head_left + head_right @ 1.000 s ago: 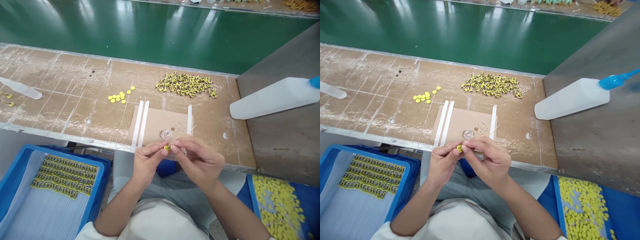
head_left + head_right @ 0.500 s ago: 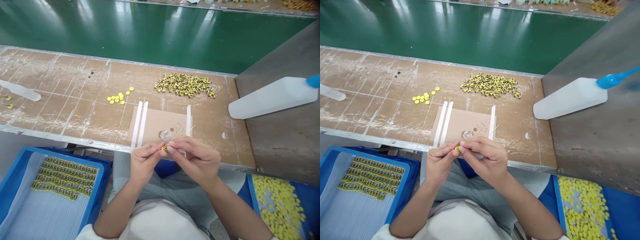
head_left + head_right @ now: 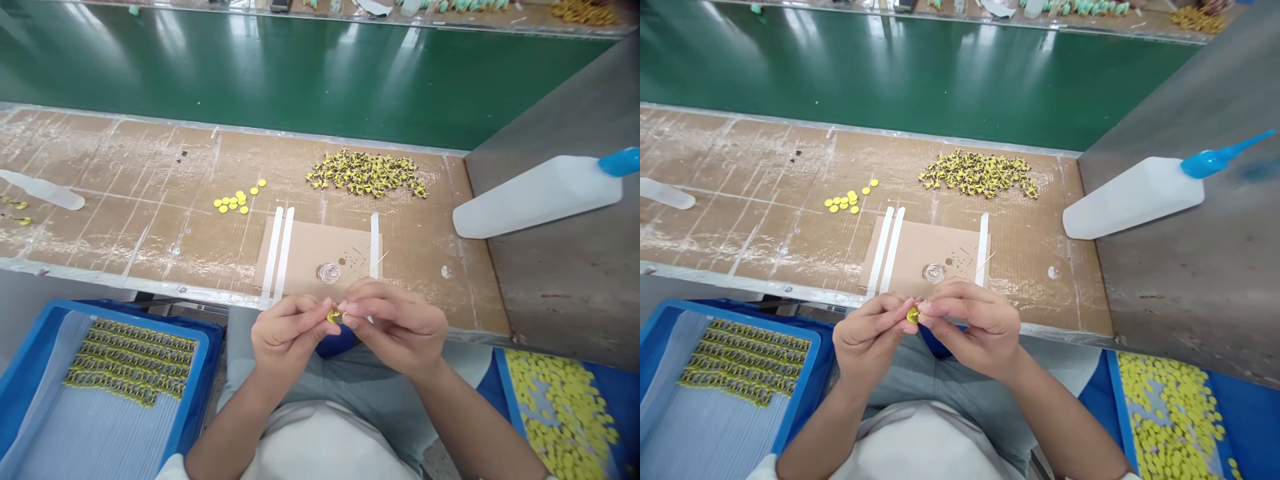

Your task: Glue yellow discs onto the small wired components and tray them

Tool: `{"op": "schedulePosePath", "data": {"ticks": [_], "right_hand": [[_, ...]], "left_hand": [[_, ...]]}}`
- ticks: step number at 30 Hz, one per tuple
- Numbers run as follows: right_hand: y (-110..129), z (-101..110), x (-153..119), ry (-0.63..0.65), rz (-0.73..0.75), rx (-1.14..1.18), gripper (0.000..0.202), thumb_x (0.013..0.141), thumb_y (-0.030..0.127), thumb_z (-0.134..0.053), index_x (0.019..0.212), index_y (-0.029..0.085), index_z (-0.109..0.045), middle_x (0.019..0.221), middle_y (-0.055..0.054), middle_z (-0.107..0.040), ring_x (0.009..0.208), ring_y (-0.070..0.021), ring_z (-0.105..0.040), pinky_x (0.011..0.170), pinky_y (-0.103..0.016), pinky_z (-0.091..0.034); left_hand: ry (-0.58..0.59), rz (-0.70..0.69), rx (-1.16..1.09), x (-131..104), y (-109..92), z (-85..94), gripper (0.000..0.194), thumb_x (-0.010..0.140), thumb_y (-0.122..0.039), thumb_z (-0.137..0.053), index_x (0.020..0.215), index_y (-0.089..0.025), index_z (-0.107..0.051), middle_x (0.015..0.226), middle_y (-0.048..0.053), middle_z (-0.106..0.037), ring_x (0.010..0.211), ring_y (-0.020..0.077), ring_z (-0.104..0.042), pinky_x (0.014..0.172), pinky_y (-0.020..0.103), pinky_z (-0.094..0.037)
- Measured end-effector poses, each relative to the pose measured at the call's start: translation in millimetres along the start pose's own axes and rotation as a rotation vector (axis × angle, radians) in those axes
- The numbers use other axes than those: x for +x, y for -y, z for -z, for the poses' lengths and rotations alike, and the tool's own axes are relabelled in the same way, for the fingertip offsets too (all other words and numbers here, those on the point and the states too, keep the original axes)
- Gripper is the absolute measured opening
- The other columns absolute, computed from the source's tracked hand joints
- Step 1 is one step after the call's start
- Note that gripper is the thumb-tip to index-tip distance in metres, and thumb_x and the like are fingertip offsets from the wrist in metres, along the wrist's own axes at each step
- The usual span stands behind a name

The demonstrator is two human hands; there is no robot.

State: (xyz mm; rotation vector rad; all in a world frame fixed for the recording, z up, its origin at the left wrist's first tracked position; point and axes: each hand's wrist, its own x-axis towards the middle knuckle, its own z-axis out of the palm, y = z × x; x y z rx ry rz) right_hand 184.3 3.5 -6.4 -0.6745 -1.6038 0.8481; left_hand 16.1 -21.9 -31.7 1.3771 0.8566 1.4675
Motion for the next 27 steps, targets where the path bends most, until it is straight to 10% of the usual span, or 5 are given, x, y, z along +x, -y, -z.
{"op": "schedulePosePath", "data": {"ticks": [27], "right_hand": [[-1, 14, -3, 0.143, 0.114, 0.024, 0.038, 0.078, 0.001, -0.070, 0.111, 0.021, -0.071, 0.090, -0.008, -0.072, 0.082, -0.0186, -0.070, 0.072, -0.030, -0.061]], "left_hand": [[-0.036, -0.049, -0.051, 4, -7, -2.7, 0.036, 0.069, -0.014, -0.083, 0.102, -0.025, -0.077, 0.089, 0.003, -0.079, 0.079, 0.0212, -0.075, 0.087, 0.041, -0.063]]}}
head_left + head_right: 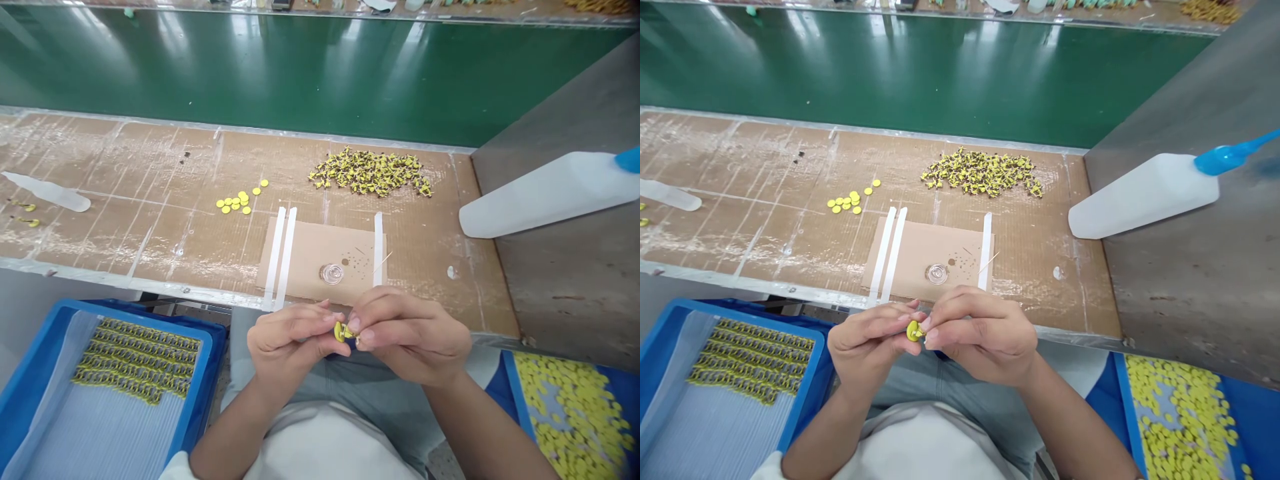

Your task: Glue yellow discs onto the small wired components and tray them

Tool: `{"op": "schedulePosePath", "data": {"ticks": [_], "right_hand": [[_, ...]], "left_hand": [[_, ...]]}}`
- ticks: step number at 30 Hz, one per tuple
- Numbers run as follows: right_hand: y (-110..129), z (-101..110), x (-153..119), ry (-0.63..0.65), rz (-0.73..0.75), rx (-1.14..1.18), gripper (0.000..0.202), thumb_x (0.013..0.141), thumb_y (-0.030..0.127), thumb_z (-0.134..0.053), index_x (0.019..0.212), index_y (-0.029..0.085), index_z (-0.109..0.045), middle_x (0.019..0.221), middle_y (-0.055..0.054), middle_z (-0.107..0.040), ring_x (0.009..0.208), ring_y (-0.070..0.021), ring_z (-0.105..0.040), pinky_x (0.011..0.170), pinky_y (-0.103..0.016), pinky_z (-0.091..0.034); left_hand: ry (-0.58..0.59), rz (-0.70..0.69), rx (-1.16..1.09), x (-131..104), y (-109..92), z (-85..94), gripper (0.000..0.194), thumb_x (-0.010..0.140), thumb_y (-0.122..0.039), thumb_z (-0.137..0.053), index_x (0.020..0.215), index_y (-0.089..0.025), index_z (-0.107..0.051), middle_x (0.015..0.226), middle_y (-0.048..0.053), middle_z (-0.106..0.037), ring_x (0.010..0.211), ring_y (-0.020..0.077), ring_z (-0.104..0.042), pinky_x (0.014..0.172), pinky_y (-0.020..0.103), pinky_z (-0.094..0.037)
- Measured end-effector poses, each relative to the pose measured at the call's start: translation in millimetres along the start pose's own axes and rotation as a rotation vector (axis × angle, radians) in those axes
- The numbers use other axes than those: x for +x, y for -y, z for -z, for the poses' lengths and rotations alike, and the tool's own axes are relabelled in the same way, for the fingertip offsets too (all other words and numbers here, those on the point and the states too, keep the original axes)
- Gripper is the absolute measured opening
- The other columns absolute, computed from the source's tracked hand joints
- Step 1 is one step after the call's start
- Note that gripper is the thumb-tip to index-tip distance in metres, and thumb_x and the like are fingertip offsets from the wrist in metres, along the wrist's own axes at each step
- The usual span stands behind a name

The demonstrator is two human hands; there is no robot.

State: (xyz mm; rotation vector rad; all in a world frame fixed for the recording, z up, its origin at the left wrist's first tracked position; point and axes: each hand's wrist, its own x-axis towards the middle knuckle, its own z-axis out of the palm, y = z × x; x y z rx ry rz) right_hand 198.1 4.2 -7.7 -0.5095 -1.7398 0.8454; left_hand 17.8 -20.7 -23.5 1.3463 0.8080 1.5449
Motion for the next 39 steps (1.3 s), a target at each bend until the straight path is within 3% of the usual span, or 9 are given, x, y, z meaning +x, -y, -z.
{"op": "schedulePosePath", "data": {"ticks": [3, 8, 14, 25, 29, 33, 39], "right_hand": [[-1, 1, -3, 0.018, -0.007, -0.002, 0.045, 0.074, 0.000, -0.074, 0.113, 0.023, -0.071, 0.091, -0.007, -0.073, 0.084, -0.0197, -0.071, 0.073, -0.030, -0.062], [-1, 2, -5, 0.022, -0.012, -0.058, 0.039, 0.080, 0.008, -0.073, 0.113, 0.028, -0.070, 0.090, -0.005, -0.074, 0.083, -0.0189, -0.071, 0.071, -0.030, -0.062], [3, 1, 0, 0.013, 0.037, -0.059, 0.037, 0.079, 0.004, -0.072, 0.111, 0.021, -0.071, 0.090, -0.007, -0.073, 0.084, -0.0181, -0.071, 0.072, -0.028, -0.063], [4, 0, 2, 0.027, 0.022, -0.072, 0.043, 0.077, 0.002, -0.072, 0.113, 0.025, -0.070, 0.090, -0.006, -0.074, 0.083, -0.0192, -0.072, 0.070, -0.030, -0.063], [6, 0, 12, 0.002, -0.040, 0.010, 0.041, 0.077, -0.002, -0.069, 0.111, 0.021, -0.072, 0.089, -0.008, -0.074, 0.079, -0.0188, -0.071, 0.071, -0.032, -0.062], [8, -2, 19, -0.038, -0.216, 0.124, 0.034, 0.079, 0.002, -0.070, 0.104, 0.023, -0.074, 0.084, -0.006, -0.074, 0.073, -0.0159, -0.070, 0.065, -0.028, -0.060], [16, -2, 19, -0.063, -0.457, 0.162, 0.023, 0.075, 0.006, -0.076, 0.093, 0.021, -0.078, 0.081, -0.006, -0.075, 0.069, -0.0146, -0.070, 0.060, -0.024, -0.057]], "left_hand": [[-0.028, 0.014, -0.009, -1, 0, -1.0, 0.030, 0.068, -0.016, -0.084, 0.095, -0.026, -0.077, 0.090, 0.002, -0.079, 0.080, 0.0225, -0.076, 0.086, 0.042, -0.063], [-0.017, -0.027, 0.011, 0, -1, 0.6, 0.025, 0.070, -0.015, -0.083, 0.091, -0.027, -0.077, 0.092, 0.002, -0.079, 0.081, 0.0221, -0.076, 0.085, 0.041, -0.063], [0.014, -0.091, 0.070, 1, -3, 2.9, 0.027, 0.074, -0.012, -0.080, 0.097, -0.025, -0.076, 0.095, 0.004, -0.078, 0.082, 0.0213, -0.075, 0.080, 0.038, -0.063], [-0.024, -0.086, 0.038, 3, -3, 1.4, 0.028, 0.067, -0.010, -0.084, 0.091, -0.025, -0.077, 0.085, 0.003, -0.077, 0.079, 0.0210, -0.073, 0.068, 0.034, -0.060], [-0.070, 0.018, 0.003, 2, -1, -1.2, 0.025, 0.067, -0.010, -0.085, 0.086, -0.024, -0.078, 0.084, 0.003, -0.077, 0.079, 0.0211, -0.073, 0.071, 0.035, -0.060], [-0.144, 0.207, -0.076, 0, -2, -2.7, 0.020, 0.062, -0.016, -0.089, 0.076, -0.023, -0.077, 0.075, 0.002, -0.077, 0.074, 0.0203, -0.074, 0.071, 0.032, -0.062], [-0.157, 0.390, -0.143, -4, -7, 0.7, 0.019, 0.059, -0.012, -0.089, 0.069, -0.018, -0.073, 0.064, 0.000, -0.075, 0.049, 0.0166, -0.069, 0.048, 0.022, -0.059]]}}
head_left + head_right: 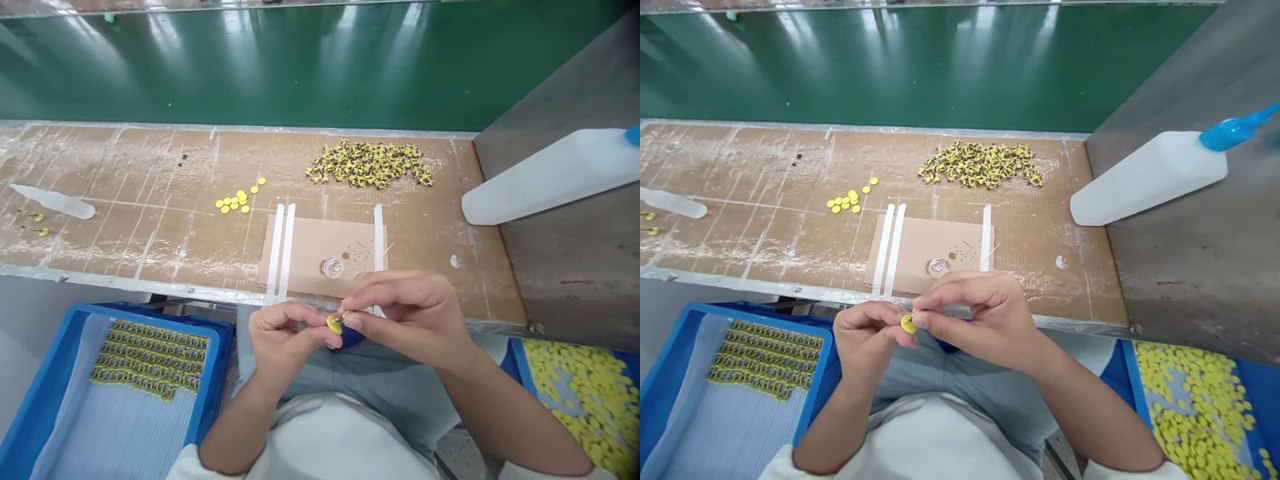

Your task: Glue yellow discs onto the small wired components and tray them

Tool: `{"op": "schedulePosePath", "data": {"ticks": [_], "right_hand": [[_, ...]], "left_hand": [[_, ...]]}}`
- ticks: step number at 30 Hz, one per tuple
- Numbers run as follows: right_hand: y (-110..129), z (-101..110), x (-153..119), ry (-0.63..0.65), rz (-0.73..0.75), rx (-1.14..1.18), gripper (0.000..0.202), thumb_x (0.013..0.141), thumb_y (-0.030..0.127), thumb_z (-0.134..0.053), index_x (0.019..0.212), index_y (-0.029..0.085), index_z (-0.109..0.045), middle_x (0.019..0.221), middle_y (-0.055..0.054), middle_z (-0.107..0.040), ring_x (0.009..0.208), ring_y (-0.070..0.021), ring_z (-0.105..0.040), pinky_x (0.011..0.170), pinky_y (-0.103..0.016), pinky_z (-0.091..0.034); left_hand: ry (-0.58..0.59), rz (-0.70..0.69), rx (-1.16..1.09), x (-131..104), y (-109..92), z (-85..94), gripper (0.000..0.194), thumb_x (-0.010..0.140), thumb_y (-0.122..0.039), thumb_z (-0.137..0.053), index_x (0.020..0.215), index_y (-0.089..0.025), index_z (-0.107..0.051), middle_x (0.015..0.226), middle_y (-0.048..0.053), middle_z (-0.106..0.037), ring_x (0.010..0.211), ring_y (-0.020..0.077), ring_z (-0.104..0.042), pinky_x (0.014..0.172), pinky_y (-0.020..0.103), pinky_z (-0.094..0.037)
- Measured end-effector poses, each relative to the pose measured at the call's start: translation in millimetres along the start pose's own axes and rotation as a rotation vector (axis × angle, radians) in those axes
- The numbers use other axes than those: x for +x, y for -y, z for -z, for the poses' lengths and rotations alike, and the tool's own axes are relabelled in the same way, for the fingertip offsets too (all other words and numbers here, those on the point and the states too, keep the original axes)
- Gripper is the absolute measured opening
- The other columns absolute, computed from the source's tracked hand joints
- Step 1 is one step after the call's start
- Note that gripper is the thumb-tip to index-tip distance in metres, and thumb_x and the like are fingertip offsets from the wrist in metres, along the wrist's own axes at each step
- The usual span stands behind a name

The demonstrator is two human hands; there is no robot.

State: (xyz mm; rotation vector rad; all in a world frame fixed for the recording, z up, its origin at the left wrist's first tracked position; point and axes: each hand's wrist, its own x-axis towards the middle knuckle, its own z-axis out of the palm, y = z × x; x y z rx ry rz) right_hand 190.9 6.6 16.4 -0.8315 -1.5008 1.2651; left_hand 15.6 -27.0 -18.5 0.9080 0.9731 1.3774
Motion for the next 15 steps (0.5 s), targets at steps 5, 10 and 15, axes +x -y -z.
{"op": "schedulePosePath", "data": {"ticks": [5, 10, 15], "right_hand": [[10, -1, 2, -0.015, -0.133, 0.011, 0.013, 0.075, 0.014, -0.078, 0.087, 0.019, -0.078, 0.075, -0.004, -0.074, 0.063, -0.0134, -0.068, 0.054, -0.022, -0.055], [14, 1, 6, 0.034, -0.178, -0.009, 0.009, 0.077, 0.020, -0.077, 0.086, 0.019, -0.077, 0.076, -0.004, -0.075, 0.063, -0.0141, -0.069, 0.054, -0.021, -0.057], [17, 2, 9, 0.086, -0.237, -0.029, 0.008, 0.076, 0.020, -0.078, 0.084, 0.017, -0.077, 0.074, -0.004, -0.074, 0.061, -0.0135, -0.067, 0.051, -0.020, -0.056]], "left_hand": [[0.091, 0.010, -0.040, -2, 2, 2.7, 0.016, 0.069, -0.007, -0.081, 0.074, -0.017, -0.069, 0.067, 0.001, -0.075, 0.052, 0.0167, -0.071, 0.051, 0.023, -0.059], [0.147, -0.085, -0.011, -1, 5, 3.1, 0.020, 0.072, -0.007, -0.080, 0.079, -0.017, -0.064, 0.074, 0.002, -0.075, 0.062, 0.0174, -0.073, 0.057, 0.025, -0.060], [0.078, -0.226, 0.024, 4, 3, 0.4, 0.039, 0.065, -0.009, -0.086, 0.082, -0.019, -0.053, 0.078, -0.002, -0.072, 0.068, 0.0128, -0.070, 0.068, 0.026, -0.059]]}}
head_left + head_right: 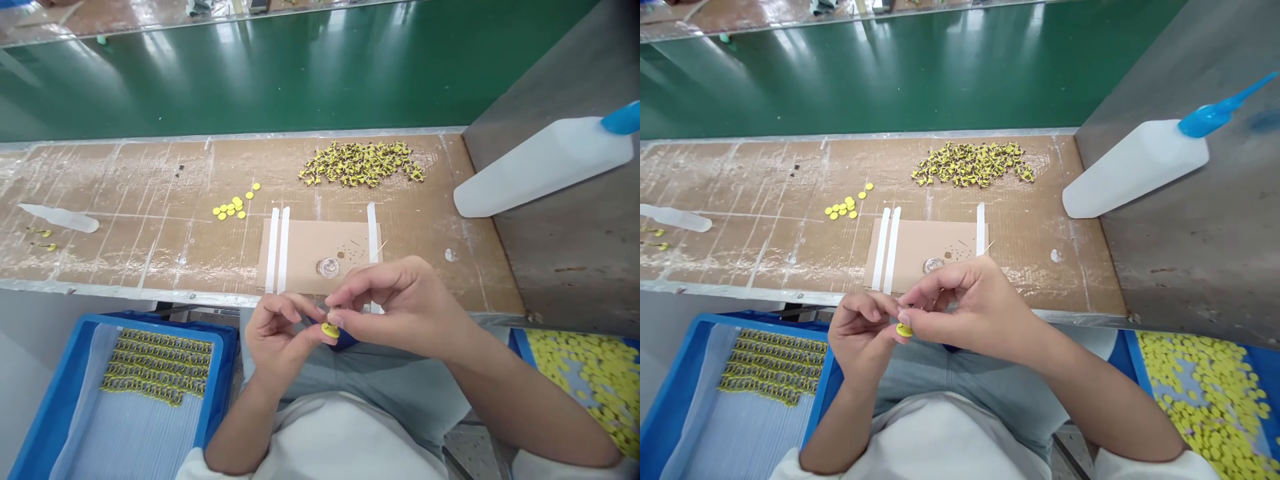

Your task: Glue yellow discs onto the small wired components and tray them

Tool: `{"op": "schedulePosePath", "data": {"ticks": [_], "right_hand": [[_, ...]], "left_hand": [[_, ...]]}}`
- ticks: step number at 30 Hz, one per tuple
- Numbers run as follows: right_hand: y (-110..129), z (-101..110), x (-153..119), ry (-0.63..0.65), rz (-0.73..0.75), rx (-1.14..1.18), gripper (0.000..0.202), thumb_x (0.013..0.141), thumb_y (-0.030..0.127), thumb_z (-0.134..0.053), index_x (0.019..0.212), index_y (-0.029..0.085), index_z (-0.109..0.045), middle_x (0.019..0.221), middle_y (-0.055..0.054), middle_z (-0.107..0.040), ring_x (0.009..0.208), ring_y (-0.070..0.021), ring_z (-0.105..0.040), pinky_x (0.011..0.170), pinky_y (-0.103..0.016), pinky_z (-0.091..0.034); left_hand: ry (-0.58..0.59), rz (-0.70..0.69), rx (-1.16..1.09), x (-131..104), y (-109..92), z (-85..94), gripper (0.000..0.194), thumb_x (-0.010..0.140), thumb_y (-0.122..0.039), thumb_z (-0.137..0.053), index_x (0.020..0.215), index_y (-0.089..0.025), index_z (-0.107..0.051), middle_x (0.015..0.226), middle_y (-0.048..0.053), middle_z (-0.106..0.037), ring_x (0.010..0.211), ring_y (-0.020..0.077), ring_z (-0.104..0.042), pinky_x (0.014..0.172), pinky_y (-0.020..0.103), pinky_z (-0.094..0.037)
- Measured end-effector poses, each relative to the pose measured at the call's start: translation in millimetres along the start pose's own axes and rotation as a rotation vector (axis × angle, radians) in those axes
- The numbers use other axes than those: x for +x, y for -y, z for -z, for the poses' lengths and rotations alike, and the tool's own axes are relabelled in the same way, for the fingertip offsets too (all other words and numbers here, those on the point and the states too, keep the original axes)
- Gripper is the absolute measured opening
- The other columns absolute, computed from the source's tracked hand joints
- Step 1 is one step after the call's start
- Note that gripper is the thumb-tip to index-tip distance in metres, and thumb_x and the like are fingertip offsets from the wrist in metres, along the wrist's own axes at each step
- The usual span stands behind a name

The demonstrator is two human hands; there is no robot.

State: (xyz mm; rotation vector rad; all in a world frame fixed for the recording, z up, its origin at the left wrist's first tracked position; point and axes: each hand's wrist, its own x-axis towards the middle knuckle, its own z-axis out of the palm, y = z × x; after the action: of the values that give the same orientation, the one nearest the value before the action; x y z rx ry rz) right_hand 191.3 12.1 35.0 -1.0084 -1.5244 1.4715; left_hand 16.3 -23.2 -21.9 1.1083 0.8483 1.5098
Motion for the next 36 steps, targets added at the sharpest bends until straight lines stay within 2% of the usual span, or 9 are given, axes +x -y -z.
{"op": "schedulePosePath", "data": {"ticks": [3, 8, 14, 21, 25, 28, 32, 36], "right_hand": [[5, -1, 1, 0.014, -0.036, 0.021, 0.008, 0.077, 0.021, -0.077, 0.083, 0.016, -0.076, 0.071, -0.004, -0.074, 0.059, -0.0132, -0.067, 0.049, -0.019, -0.055], [11, -2, 2, 0.028, -0.081, 0.052, 0.008, 0.076, 0.021, -0.077, 0.081, 0.015, -0.075, 0.069, -0.003, -0.072, 0.057, -0.0130, -0.067, 0.047, -0.019, -0.054], [10, -2, 1, 0.010, -0.093, 0.038, 0.011, 0.076, 0.024, -0.078, 0.082, 0.015, -0.075, 0.071, -0.004, -0.073, 0.059, -0.0138, -0.067, 0.048, -0.020, -0.053], [13, 0, 0, 0.052, -0.242, 0.088, 0.016, 0.073, 0.028, -0.081, 0.081, 0.015, -0.075, 0.070, -0.004, -0.072, 0.061, -0.0142, -0.067, 0.051, -0.021, -0.053], [12, 1, 1, 0.061, -0.281, 0.104, 0.016, 0.070, 0.026, -0.082, 0.080, 0.016, -0.075, 0.069, -0.003, -0.072, 0.059, -0.0129, -0.066, 0.049, -0.019, -0.051], [11, 2, 1, 0.075, -0.295, 0.080, 0.014, 0.072, 0.026, -0.080, 0.080, 0.016, -0.074, 0.070, -0.003, -0.072, 0.060, -0.0119, -0.064, 0.049, -0.018, -0.049], [11, 2, 2, 0.083, -0.311, 0.057, 0.013, 0.073, 0.026, -0.079, 0.080, 0.016, -0.074, 0.071, -0.003, -0.071, 0.060, -0.0113, -0.062, 0.049, -0.018, -0.047], [12, 1, 1, 0.084, -0.321, 0.052, 0.013, 0.074, 0.026, -0.077, 0.082, 0.017, -0.075, 0.070, -0.003, -0.070, 0.060, -0.0108, -0.061, 0.047, -0.017, -0.045]], "left_hand": [[0.013, -0.121, 0.020, 2, 0, 0.5, 0.045, 0.065, -0.008, -0.086, 0.094, -0.022, -0.054, 0.082, -0.002, -0.071, 0.075, 0.0143, -0.069, 0.074, 0.031, -0.060], [0.041, -0.271, 0.151, 3, -1, 2.3, 0.044, 0.071, -0.011, -0.083, 0.103, -0.024, -0.055, 0.076, -0.002, -0.071, 0.073, 0.0149, -0.068, 0.073, 0.032, -0.058], [0.036, -0.275, 0.147, 1, -1, 1.6, 0.043, 0.072, -0.011, -0.082, 0.105, -0.022, -0.056, 0.077, 0.000, -0.074, 0.074, 0.0179, -0.071, 0.073, 0.035, -0.060], [0.124, -0.342, 0.169, 0, -1, 8.0, 0.056, 0.067, 0.000, -0.082, 0.112, -0.020, -0.056, 0.084, 0.002, -0.075, 0.080, 0.0207, -0.072, 0.073, 0.038, -0.061], [0.139, -0.393, 0.207, 1, -4, 10.4, 0.063, 0.062, 0.004, -0.083, 0.115, -0.018, -0.056, 0.086, 0.001, -0.073, 0.080, 0.0196, -0.070, 0.072, 0.038, -0.061], [0.192, -0.422, 0.209, 3, -6, 11.5, 0.067, 0.062, 0.008, -0.081, 0.118, -0.017, -0.055, 0.087, 0.002, -0.071, 0.081, 0.0196, -0.068, 0.072, 0.038, -0.060], [0.260, -0.387, 0.188, 4, -6, 11.4, 0.069, 0.067, 0.010, -0.076, 0.124, -0.018, -0.052, 0.088, 0.002, -0.069, 0.081, 0.0179, -0.066, 0.075, 0.037, -0.057], [0.279, -0.309, 0.185, 3, -6, 10.0, 0.069, 0.070, 0.006, -0.075, 0.127, -0.024, -0.050, 0.084, -0.002, -0.067, 0.076, 0.0144, -0.064, 0.076, 0.034, -0.054]]}}
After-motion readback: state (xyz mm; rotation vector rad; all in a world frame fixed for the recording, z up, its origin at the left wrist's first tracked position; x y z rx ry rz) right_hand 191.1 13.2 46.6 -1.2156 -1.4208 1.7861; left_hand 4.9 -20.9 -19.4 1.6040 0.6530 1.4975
